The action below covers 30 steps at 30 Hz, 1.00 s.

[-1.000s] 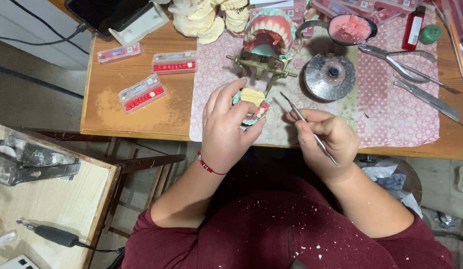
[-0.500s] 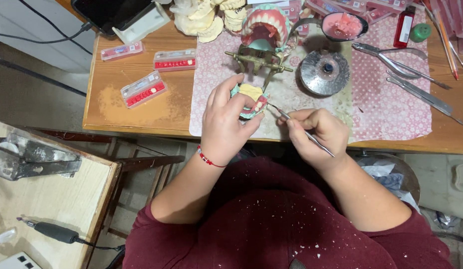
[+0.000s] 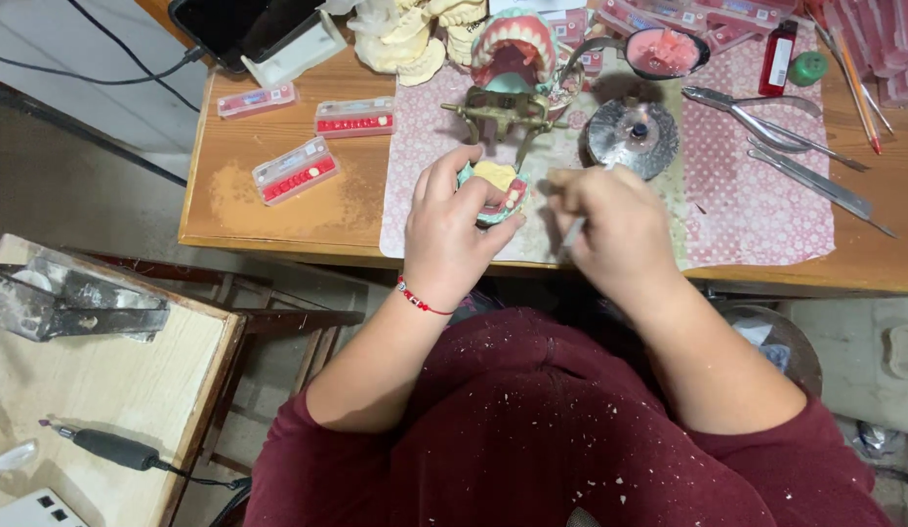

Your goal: The person uses a rotary tool to grind a small white object held in their hands. They then pick up a dental mold mounted on an articulator and use a metal tool to scrape and shape the pink and blue material on the mold.

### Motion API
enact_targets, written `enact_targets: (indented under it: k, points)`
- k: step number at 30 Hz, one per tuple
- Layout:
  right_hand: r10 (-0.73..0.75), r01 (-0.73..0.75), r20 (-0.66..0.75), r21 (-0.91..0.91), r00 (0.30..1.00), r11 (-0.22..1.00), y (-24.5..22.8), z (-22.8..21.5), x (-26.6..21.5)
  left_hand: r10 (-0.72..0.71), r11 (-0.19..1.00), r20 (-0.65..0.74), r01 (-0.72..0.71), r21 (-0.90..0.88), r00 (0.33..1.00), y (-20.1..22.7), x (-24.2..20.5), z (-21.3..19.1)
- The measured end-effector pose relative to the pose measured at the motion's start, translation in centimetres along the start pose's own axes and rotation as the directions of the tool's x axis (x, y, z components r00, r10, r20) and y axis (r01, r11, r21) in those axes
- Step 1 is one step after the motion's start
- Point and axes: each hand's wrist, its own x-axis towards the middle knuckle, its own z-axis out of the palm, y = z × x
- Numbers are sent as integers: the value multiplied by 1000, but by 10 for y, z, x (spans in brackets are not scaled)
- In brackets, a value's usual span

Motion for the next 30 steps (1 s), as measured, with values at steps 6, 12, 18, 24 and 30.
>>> enact_targets:
  k: [6,12,18,24,30]
  points:
    - [-90,131,180,-231,980,964,8,18,-1,-45,996,-16,46,74,999,3,-1,-5]
    - [-103,147,198,-223,975,964,19,21,-8,-49,997,40,46,70,998,2,5,-10]
    - [-38,65,172,-159,984,985,20,12,-10,-49,996,74,43,78,996,-6,16,-10]
    - [15,12,171,-156,985,988,1,1,-9,-65,997,73,62,43,995,-6,17,-15]
    - [25,8,151,-212,988,977,10,3,-16,-54,998,90,55,-7,994,-9,18,-17]
